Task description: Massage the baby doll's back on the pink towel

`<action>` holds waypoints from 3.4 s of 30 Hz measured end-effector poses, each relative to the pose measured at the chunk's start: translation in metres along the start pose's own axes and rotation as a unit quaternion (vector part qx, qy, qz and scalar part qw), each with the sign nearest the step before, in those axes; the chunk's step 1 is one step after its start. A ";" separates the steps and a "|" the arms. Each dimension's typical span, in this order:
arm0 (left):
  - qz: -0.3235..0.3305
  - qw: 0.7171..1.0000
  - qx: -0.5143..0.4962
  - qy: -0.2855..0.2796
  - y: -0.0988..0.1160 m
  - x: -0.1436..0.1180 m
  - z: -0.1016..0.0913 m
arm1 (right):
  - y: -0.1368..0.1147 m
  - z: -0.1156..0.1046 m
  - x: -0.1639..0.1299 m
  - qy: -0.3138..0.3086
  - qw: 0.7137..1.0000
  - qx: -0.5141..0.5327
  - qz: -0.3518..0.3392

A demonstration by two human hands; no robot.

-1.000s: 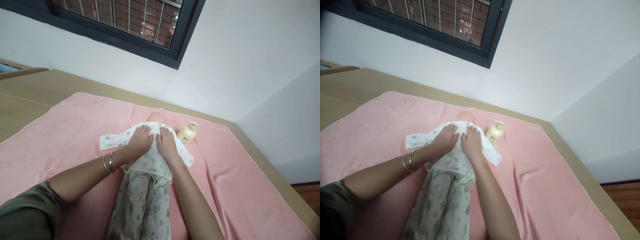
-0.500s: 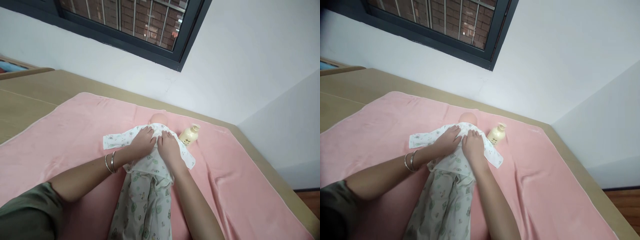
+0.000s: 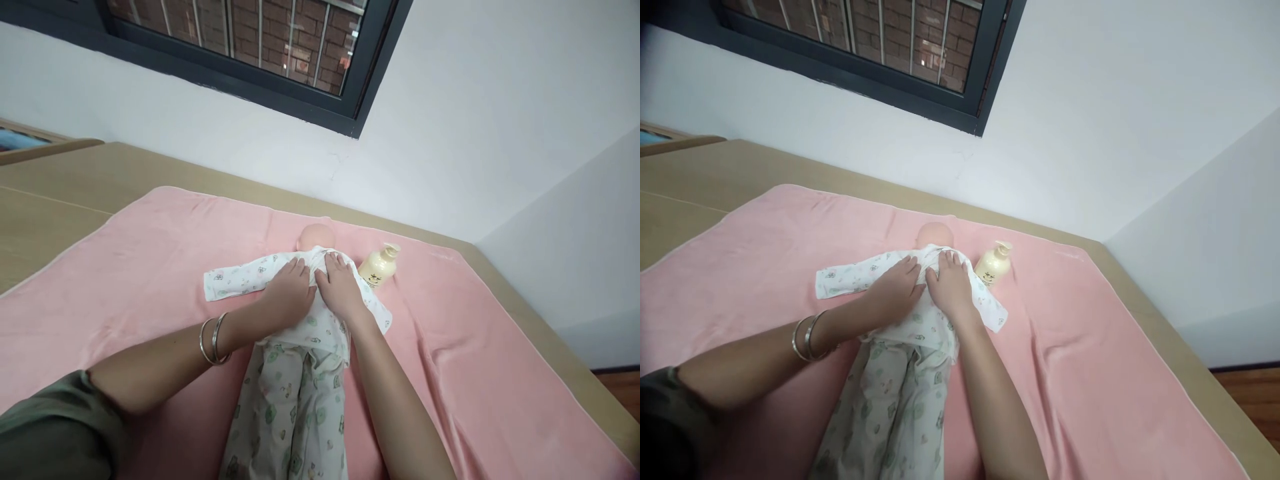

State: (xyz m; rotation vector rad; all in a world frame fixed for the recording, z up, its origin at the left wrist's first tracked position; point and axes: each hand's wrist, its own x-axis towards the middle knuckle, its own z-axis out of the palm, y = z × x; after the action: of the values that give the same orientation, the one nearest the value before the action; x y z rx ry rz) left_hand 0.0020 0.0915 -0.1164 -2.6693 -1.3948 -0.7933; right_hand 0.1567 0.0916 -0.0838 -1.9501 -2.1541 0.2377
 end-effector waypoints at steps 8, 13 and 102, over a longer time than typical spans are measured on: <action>0.053 0.996 -0.046 -0.048 -0.033 0.021 -0.002 | -0.036 -0.001 -0.027 0.025 0.998 -0.054 0.005; -0.038 0.994 -0.069 -0.073 -0.038 0.028 0.002 | -0.039 -0.003 -0.031 0.021 1.000 -0.021 0.002; -0.014 0.998 0.017 -0.060 -0.012 0.009 -0.001 | -0.018 -0.005 -0.012 0.072 0.996 -0.032 0.039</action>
State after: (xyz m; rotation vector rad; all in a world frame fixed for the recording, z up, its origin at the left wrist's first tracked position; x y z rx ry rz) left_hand -0.0028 0.1056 -0.1141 -2.7195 -1.4591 -0.6137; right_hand 0.1418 0.0776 -0.0749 -2.0226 -2.0211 0.0401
